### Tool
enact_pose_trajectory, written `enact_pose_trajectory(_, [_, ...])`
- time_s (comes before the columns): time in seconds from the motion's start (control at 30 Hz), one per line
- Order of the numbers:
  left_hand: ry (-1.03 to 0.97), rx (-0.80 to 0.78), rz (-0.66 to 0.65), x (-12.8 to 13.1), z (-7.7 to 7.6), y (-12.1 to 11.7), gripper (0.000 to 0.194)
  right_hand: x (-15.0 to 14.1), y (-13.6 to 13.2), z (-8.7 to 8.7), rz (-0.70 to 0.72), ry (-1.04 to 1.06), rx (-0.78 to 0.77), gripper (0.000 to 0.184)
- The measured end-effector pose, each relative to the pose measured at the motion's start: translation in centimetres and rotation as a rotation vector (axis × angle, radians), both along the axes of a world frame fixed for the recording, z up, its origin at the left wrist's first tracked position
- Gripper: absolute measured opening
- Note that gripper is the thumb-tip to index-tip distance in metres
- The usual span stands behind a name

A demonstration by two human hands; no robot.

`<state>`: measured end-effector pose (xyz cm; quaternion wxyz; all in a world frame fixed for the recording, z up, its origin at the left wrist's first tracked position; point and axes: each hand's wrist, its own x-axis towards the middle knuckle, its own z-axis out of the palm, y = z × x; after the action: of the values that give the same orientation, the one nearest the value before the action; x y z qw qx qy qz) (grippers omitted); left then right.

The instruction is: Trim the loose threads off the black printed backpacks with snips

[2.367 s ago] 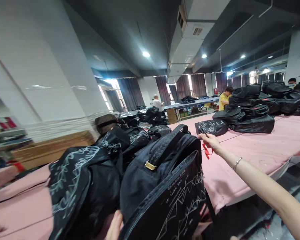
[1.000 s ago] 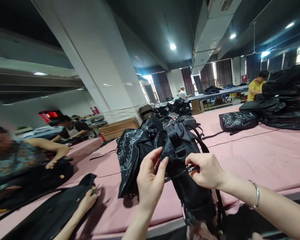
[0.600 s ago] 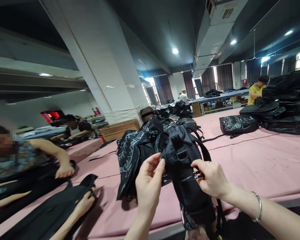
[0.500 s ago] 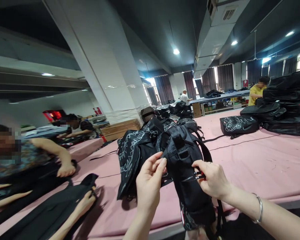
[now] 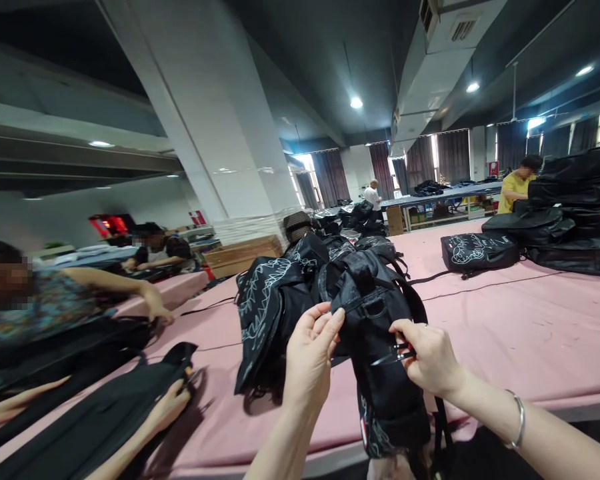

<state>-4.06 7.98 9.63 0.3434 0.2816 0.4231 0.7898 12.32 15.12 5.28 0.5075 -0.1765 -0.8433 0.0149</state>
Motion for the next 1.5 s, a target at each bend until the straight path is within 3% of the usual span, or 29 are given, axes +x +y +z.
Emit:
enact_pose_trajectory(0.13, [-0.052, 0.023, -0.017, 0.0, 0.2, 0.1, 0.067, 0.0, -0.2, 0.0, -0.004, -0.004, 0.019, 0.046])
enact_pose_trajectory(0.3, [-0.084, 0.017, -0.070, 0.2, -0.3, -0.1, 0.064, 0.0, -0.4, -0.2, 0.008, -0.009, 0.037, 0.045])
enact_pose_trajectory(0.5, [0.039, 0.041, -0.081, -0.1, -0.1, -0.6, 0.042, -0.1, -0.5, -0.8, -0.013, 0.006, 0.052, 0.050])
enact_pose_trajectory(0.7, [0.362, -0.074, -0.001, -1.4, 1.0, -1.1, 0.036, -0.5, -1.1, -1.3, 0.003, -0.009, 0.068, 0.049])
enact_pose_trajectory(0.87, [0.347, -0.054, -0.069, -1.9, 1.6, -1.8, 0.035, -0.7, -1.3, -1.5, -0.002, -0.006, 0.101, 0.050])
enact_pose_trajectory(1.07, [0.319, -0.055, -0.092, -2.8, 0.7, -2.1, 0.033, -1.0, -1.6, -1.9, 0.007, -0.018, 0.121, 0.052])
enact_pose_trajectory(1.17, [0.297, -0.023, -0.149, -3.2, 0.1, -2.3, 0.033, -0.9, -1.9, -1.8, 0.026, -0.019, 0.061, 0.050])
enact_pose_trajectory(1.33, [0.207, -0.008, -0.223, -3.0, -0.2, -2.7, 0.034, -0.3, -3.4, 0.9, -0.010, -0.112, -0.229, 0.025])
enact_pose_trajectory(1.4, [0.194, -0.013, -0.210, -2.8, -0.2, -2.7, 0.034, -0.3, -3.9, 2.7, -0.012, -0.117, -0.168, 0.025])
enact_pose_trajectory(1.5, [0.171, -0.019, -0.203, -2.7, -0.3, -2.7, 0.034, -0.9, -3.9, 5.2, -0.072, -0.138, 0.073, 0.023])
